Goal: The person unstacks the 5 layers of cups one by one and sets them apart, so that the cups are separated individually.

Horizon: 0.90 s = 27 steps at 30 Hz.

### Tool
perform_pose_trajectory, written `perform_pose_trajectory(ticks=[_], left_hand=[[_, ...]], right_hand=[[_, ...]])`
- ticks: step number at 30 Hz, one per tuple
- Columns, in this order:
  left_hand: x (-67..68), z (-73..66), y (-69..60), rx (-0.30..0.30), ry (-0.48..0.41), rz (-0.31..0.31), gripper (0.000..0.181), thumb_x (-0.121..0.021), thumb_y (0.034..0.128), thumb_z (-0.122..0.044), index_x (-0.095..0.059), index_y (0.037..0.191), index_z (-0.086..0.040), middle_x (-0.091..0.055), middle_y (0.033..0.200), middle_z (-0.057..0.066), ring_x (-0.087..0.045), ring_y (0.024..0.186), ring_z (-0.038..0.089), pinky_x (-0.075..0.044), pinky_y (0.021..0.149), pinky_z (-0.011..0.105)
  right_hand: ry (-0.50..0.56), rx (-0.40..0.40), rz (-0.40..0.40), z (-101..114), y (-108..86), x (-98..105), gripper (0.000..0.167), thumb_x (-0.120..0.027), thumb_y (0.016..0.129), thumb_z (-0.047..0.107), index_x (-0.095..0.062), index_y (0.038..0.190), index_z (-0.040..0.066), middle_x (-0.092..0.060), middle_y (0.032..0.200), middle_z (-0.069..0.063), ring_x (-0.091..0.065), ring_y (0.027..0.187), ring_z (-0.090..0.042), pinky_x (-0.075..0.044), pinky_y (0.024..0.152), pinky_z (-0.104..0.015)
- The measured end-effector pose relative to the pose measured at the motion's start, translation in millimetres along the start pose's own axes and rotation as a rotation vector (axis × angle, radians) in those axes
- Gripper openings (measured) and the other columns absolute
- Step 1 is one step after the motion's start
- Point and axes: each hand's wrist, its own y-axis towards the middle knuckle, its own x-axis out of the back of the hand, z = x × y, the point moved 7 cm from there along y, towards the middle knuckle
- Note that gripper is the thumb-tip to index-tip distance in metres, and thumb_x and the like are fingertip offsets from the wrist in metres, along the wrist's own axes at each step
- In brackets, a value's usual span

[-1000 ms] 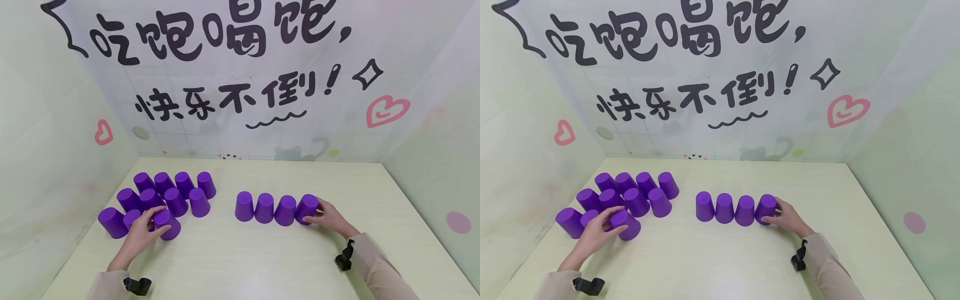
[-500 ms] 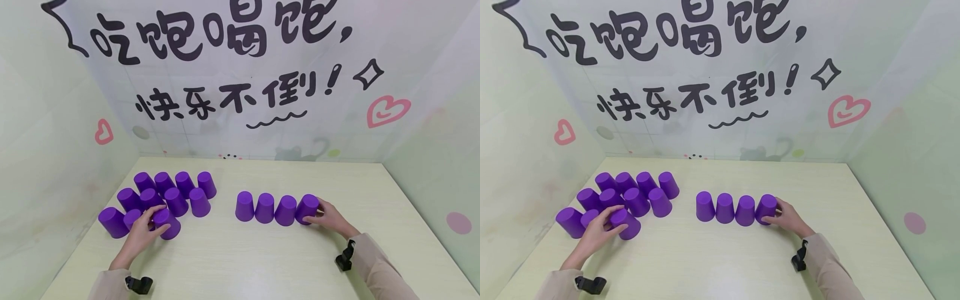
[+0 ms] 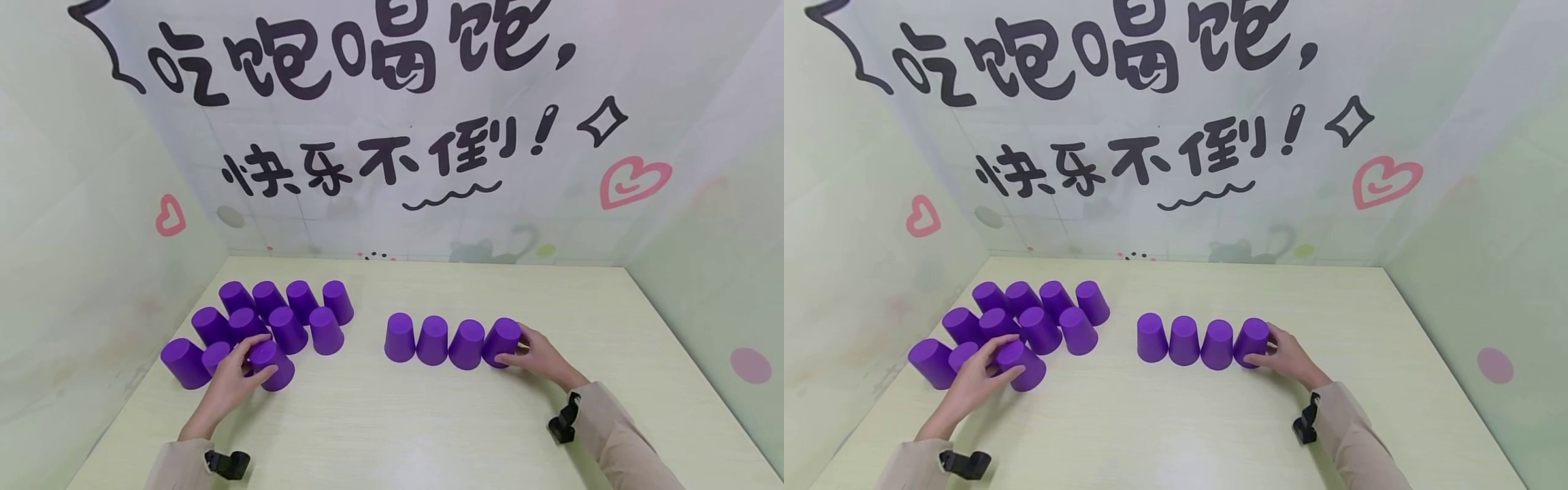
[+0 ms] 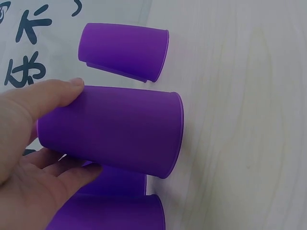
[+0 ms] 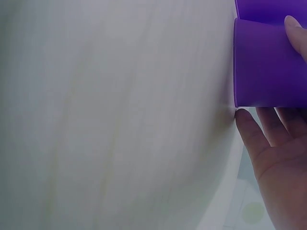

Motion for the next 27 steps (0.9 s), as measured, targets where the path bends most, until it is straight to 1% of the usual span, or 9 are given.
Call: perform_pose_trajectory(ticks=[4, 7, 13, 16, 19, 20, 24, 26, 27], left_hand=[[0.1, 0.2, -0.2, 0.002, 0.005, 0.0, 0.054, -0.069, 0.0778, -0.016, -0.045, 0.124, -0.006, -0.046, 0.123, 0.02, -0.048, 0.107, 0.036, -0.044, 0.085, 0.048], [1.3, -0.7, -0.4, -0.007, 0.009, -0.008, 0.056, -0.069, 0.0772, -0.017, -0.044, 0.125, -0.004, -0.046, 0.123, 0.019, -0.047, 0.108, 0.035, -0.043, 0.086, 0.047], [8.8, -11.7, 1.0, -0.079, 0.018, -0.055, 0.057, -0.071, 0.075, -0.015, -0.045, 0.124, -0.001, -0.047, 0.123, 0.018, -0.046, 0.11, 0.034, -0.041, 0.088, 0.043], [14.5, -22.8, 2.9, -0.138, 0.042, -0.094, 0.057, -0.072, 0.0735, -0.012, -0.047, 0.123, -0.001, -0.049, 0.121, 0.016, -0.049, 0.105, 0.031, -0.044, 0.084, 0.038], [19.8, -35.4, 6.1, -0.191, 0.072, -0.129, 0.056, -0.073, 0.0719, -0.01, -0.049, 0.122, -0.003, -0.051, 0.118, 0.012, -0.049, 0.098, 0.026, -0.044, 0.074, 0.03], [21.0, -39.7, 7.7, -0.205, 0.077, -0.134, 0.057, -0.073, 0.0717, -0.011, -0.049, 0.122, -0.003, -0.051, 0.118, 0.011, -0.049, 0.098, 0.025, -0.043, 0.074, 0.025], [21.4, -57.5, 16.8, -0.259, 0.059, -0.125, 0.056, -0.073, 0.0726, -0.013, -0.049, 0.123, -0.005, -0.05, 0.122, 0.007, -0.045, 0.108, 0.023, -0.035, 0.085, 0.012], [18.7, -67.5, 22.2, -0.293, 0.044, -0.113, 0.057, -0.073, 0.0729, -0.013, -0.049, 0.124, -0.006, -0.048, 0.124, 0.006, -0.043, 0.113, 0.024, -0.03, 0.091, 0.009], [16.8, -72.4, 25.0, -0.311, 0.034, -0.109, 0.057, -0.073, 0.0728, -0.012, -0.049, 0.124, -0.007, -0.048, 0.124, 0.005, -0.043, 0.114, 0.024, -0.031, 0.093, 0.012]], right_hand=[[0.0, 0.003, -0.003, -0.1, 0.1, 0.4, 0.062, -0.072, 0.074, 0.02, -0.043, 0.123, -0.003, -0.055, 0.11, -0.019, -0.053, 0.099, -0.032, -0.049, 0.079, -0.027], [0.002, 0.003, -0.003, -0.6, 0.6, -0.2, 0.062, -0.073, 0.073, 0.021, -0.043, 0.123, -0.002, -0.055, 0.11, -0.018, -0.053, 0.1, -0.032, -0.048, 0.079, -0.024], [0.005, 0.003, 0.0, -1.1, 0.5, -0.8, 0.064, -0.073, 0.073, 0.022, -0.043, 0.123, -0.002, -0.054, 0.111, -0.019, -0.053, 0.1, -0.033, -0.048, 0.079, -0.022], [0.004, 0.001, 0.001, -1.4, 0.5, -0.7, 0.063, -0.073, 0.073, 0.022, -0.043, 0.124, -0.002, -0.054, 0.111, -0.019, -0.053, 0.101, -0.033, -0.048, 0.079, -0.021], [0.003, 0.004, 0.001, -0.8, 0.6, -0.6, 0.063, -0.073, 0.073, 0.022, -0.043, 0.123, -0.002, -0.054, 0.111, -0.019, -0.053, 0.101, -0.033, -0.048, 0.079, -0.021], [0.003, 0.005, 0.001, -0.6, 0.6, -0.6, 0.063, -0.073, 0.073, 0.022, -0.043, 0.123, -0.002, -0.054, 0.111, -0.019, -0.053, 0.101, -0.034, -0.048, 0.079, -0.021], [0.002, 0.008, 0.004, 0.0, 0.7, -0.7, 0.062, -0.072, 0.074, 0.021, -0.043, 0.123, -0.002, -0.054, 0.111, -0.018, -0.053, 0.101, -0.033, -0.048, 0.079, -0.022], [0.002, 0.005, 0.002, -0.2, 0.8, -0.7, 0.062, -0.072, 0.073, 0.021, -0.043, 0.123, -0.002, -0.054, 0.111, -0.018, -0.053, 0.101, -0.033, -0.048, 0.079, -0.023], [0.002, 0.004, 0.0, -0.2, 0.7, -0.6, 0.062, -0.072, 0.073, 0.021, -0.043, 0.123, -0.002, -0.055, 0.11, -0.018, -0.053, 0.1, -0.033, -0.048, 0.079, -0.024]])
